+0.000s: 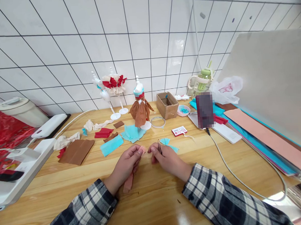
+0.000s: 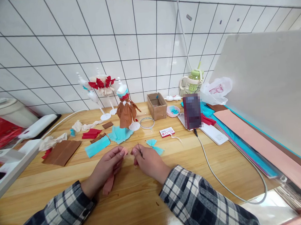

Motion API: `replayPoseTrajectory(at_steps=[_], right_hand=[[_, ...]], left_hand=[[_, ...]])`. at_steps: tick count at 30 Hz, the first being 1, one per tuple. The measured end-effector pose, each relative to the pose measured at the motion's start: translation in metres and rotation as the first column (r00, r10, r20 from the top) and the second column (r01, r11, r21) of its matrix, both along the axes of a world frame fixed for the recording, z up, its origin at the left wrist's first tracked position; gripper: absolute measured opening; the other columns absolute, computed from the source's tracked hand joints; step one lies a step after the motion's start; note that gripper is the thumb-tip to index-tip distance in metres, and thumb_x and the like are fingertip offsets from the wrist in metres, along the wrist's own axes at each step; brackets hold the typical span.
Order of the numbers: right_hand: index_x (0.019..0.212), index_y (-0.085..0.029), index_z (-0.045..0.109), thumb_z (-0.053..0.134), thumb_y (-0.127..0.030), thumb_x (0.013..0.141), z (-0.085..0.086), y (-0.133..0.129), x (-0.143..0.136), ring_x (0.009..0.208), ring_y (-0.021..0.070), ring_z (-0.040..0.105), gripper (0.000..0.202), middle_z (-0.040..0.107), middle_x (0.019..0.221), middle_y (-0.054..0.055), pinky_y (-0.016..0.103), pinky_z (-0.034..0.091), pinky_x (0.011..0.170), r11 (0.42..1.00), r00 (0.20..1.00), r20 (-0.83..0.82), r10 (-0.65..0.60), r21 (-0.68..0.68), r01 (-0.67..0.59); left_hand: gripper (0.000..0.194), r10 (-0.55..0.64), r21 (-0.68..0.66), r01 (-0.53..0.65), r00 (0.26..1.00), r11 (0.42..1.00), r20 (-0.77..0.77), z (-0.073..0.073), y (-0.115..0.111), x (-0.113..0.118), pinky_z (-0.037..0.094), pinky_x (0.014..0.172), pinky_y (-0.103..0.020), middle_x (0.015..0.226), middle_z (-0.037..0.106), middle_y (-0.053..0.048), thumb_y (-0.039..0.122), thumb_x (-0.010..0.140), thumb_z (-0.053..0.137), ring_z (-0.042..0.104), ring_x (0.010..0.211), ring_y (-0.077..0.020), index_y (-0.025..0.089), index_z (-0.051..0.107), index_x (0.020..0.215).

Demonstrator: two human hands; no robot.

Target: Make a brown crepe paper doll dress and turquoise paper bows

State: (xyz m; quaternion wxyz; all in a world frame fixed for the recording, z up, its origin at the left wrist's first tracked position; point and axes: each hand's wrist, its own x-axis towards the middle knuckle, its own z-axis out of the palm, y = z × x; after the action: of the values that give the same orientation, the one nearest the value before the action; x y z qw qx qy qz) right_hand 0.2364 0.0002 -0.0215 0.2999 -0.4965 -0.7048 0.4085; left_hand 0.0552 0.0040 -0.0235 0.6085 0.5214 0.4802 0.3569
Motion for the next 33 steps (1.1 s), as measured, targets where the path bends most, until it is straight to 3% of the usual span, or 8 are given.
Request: replayPoseTrajectory(at_steps=[3, 5, 9, 20, 33], right_hand=[[0.096, -0.021, 0.052, 0.046, -0.031, 0.09, 0.002, -0.003, 0.0, 0.073, 0.0152, 0.059, 0.013, 0.064, 0.079, 0.001, 0.026, 0.039, 0.064, 0.999, 0.989, 0.146, -0.015, 0.038, 0.01], [0.1, -0.022, 0.048, 0.05, -0.036, 0.088, 0.004, -0.006, -0.002, 0.072, 0.0156, 0.057, 0.019, 0.062, 0.081, 0.0, 0.025, 0.038, 0.063, 0.999, 0.988, 0.154, -0.021, 0.038, 0.015], [0.092, -0.022, 0.043, 0.027, -0.039, 0.097, 0.007, -0.013, -0.003, 0.065, 0.0148, 0.052, 0.024, 0.053, 0.07, -0.002, 0.026, 0.035, 0.06, 0.997, 0.989, 0.141, 0.045, 0.054, -0.054], [0.094, -0.022, 0.039, 0.027, -0.04, 0.097, 0.008, -0.012, -0.005, 0.065, 0.0147, 0.052, 0.022, 0.053, 0.073, 0.0, 0.025, 0.026, 0.055, 0.995, 0.96, 0.268, 0.085, 0.028, -0.095], [0.092, -0.022, 0.04, 0.028, -0.041, 0.097, 0.003, -0.012, -0.007, 0.069, 0.016, 0.055, 0.024, 0.057, 0.077, 0.001, 0.026, 0.029, 0.057, 0.993, 0.977, 0.2, 0.079, 0.072, -0.095]], left_hand=[[0.033, 0.005, 0.075, 0.002, 0.996, 0.997, -0.091, 0.003, 0.001, -0.003, 0.028, 0.038, -0.018, 0.053, 0.037, 0.008, 0.05, 0.082, 0.055, 0.03, 0.041, -0.0066, 0.018, 0.057, 0.085], [0.033, 0.016, 0.116, 0.001, 0.989, 0.993, -0.146, 0.004, 0.003, -0.004, 0.029, 0.038, -0.019, 0.054, 0.042, 0.007, 0.05, 0.081, 0.056, 0.033, 0.041, -0.0073, 0.017, 0.059, 0.085], [0.033, 0.028, 0.132, -0.001, 0.978, 0.991, -0.206, 0.007, 0.003, -0.003, 0.027, 0.037, -0.02, 0.054, 0.048, 0.006, 0.05, 0.08, 0.057, 0.034, 0.039, -0.0076, 0.018, 0.062, 0.086], [0.035, 0.016, 0.101, -0.003, 0.992, 0.995, -0.122, 0.006, 0.001, -0.002, 0.029, 0.038, -0.018, 0.047, 0.042, 0.008, 0.05, 0.082, 0.056, 0.035, 0.04, -0.0069, 0.015, 0.059, 0.082], [0.034, -0.031, 0.089, 0.043, 0.991, 0.995, -0.128, 0.001, 0.0, -0.003, 0.03, 0.039, -0.017, 0.05, 0.045, 0.006, 0.049, 0.08, 0.06, 0.037, 0.041, -0.0064, 0.015, 0.063, 0.084]])
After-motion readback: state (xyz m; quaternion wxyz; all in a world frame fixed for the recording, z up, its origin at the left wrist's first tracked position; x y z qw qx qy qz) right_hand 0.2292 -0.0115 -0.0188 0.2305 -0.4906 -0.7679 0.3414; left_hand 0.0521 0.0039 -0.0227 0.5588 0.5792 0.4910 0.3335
